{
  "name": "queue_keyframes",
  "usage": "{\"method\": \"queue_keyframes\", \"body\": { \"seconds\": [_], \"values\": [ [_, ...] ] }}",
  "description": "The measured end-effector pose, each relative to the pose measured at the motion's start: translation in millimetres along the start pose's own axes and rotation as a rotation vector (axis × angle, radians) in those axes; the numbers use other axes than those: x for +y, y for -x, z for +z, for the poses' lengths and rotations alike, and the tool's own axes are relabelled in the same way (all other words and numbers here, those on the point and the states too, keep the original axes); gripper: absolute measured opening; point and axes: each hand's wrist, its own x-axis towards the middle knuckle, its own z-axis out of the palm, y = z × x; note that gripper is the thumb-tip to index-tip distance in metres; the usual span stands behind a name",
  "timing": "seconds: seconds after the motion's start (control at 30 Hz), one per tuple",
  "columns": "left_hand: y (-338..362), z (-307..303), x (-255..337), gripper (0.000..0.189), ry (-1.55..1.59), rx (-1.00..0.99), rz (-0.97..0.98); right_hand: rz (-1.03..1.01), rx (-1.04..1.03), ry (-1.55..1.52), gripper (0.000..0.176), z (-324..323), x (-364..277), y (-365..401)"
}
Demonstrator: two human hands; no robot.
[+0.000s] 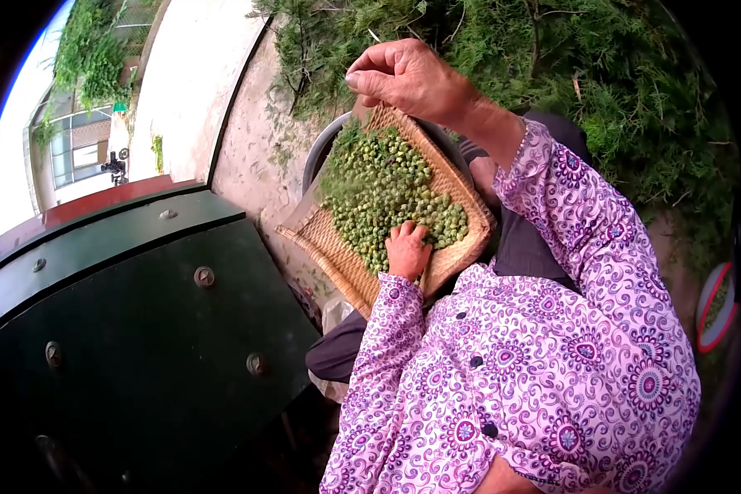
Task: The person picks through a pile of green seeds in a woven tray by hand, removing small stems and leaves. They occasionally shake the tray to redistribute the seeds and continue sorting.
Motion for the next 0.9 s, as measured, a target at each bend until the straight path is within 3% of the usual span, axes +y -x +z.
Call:
{"method": "queue_keyframes", "body": {
  "seconds": [0.17, 0.37, 0.5, 0.7, 0.9],
  "values": [
    [14, 8, -17, 0.025, -0.05, 0.082, 0.064, 0.016, -0.01, 0.045, 0.021, 1, 4, 3],
    [43, 14, -47, 0.019, -0.088, -0.038, -0.073, -0.021, 0.017, 0.012, 0.02, 4, 12, 5],
    [60, 13, -69, 0.017, -0.018, -0.042, -0.063, -0.055, -0.004, -0.024, 0.021, 5, 12, 7],
    [19, 13, -48, 0.011, 0.274, 0.188, -0.104, -0.039, -0.065, 0.024, 0.02, 5, 2, 6],
    [-13, 26, -24, 0.011, 0.133, 0.16, -0.158, -0.063, 0.003, 0.009, 0.023, 7, 1, 5]
  ]
}}
